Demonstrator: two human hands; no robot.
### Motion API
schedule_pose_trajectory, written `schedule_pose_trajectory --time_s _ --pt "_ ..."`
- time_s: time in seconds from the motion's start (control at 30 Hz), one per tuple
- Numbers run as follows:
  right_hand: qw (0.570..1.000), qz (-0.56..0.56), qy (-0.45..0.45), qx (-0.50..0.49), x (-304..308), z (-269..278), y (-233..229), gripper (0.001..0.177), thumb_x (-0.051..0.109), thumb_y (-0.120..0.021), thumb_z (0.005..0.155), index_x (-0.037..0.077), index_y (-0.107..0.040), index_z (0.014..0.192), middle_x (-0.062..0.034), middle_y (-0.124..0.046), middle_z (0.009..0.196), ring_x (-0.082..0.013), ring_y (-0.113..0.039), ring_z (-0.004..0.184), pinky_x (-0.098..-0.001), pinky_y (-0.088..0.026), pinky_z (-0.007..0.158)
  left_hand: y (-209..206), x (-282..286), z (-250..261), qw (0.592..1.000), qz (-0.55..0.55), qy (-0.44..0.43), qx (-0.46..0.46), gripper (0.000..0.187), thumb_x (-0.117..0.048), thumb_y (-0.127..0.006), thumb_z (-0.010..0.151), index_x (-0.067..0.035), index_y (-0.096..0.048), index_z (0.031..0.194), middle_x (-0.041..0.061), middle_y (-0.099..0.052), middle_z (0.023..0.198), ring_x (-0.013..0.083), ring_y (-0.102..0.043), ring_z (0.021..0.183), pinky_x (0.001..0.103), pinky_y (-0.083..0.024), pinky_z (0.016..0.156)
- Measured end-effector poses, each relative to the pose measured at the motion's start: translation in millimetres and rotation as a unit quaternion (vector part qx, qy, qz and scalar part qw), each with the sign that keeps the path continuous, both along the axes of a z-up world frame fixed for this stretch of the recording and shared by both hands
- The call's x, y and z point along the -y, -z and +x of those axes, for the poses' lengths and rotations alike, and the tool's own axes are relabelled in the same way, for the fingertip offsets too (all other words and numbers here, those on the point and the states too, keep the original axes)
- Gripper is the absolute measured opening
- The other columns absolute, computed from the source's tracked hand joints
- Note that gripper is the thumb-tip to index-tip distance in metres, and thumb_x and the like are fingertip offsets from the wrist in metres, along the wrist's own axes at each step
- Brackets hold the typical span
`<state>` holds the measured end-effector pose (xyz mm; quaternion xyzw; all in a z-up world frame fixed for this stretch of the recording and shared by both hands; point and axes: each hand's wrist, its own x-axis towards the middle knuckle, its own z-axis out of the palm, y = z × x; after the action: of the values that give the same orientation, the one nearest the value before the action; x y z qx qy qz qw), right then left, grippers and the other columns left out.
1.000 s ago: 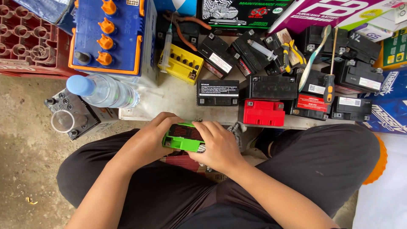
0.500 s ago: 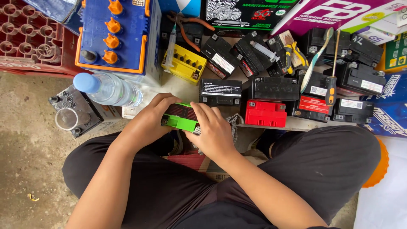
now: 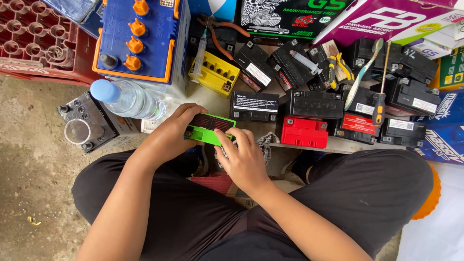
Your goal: Maintaining and cleaning lead-acid batteries using a cloth and a syringe
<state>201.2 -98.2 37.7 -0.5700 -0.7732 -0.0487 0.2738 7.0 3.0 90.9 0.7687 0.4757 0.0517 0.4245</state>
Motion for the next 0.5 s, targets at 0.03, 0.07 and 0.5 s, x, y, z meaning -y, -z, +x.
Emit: schedule_pose_trajectory --time_s 0.03,0.07,0.5 --pt "1.000 0.000 -0.001 0.001 0 -1 1 0.040 0.025 -0.075 0.091 0.017 -0.067 0.129 -0.0057 -0.057 0.113 -0.0252 -0.061 0.104 -0.0293 -0.061 0.063 -1 1 -1 1.000 0.000 -0.001 0.001 0.081 -0.012 -0.086 0.072 -0.014 -0.047 0.143 0.009 -0.045 0.150 0.0471 -0.060 0.123 0.057 -0.054 0.103" --pt "1.000 0.000 -0.007 -0.001 0 -2 2 0.039 0.023 -0.075 0.090 0.017 -0.067 0.128 -0.0050 -0.057 0.112 -0.0246 -0.061 0.104 -0.0286 -0.060 0.063 -2 1 -2 1.000 -0.006 -0.007 -0.003 0.080 -0.013 -0.087 0.073 -0.014 -0.048 0.143 0.009 -0.045 0.151 0.0472 -0.060 0.123 0.057 -0.054 0.103" --pt "0.998 0.048 -0.046 -0.012 -21 -5 12 0.030 0.015 -0.074 0.094 0.014 -0.069 0.123 -0.0083 -0.061 0.110 -0.0248 -0.064 0.100 -0.0301 -0.060 0.069 -2 -3 -6 0.998 0.016 -0.036 -0.039 0.080 -0.015 -0.084 0.078 -0.019 -0.043 0.147 0.006 -0.041 0.154 0.0428 -0.056 0.130 0.059 -0.052 0.103"
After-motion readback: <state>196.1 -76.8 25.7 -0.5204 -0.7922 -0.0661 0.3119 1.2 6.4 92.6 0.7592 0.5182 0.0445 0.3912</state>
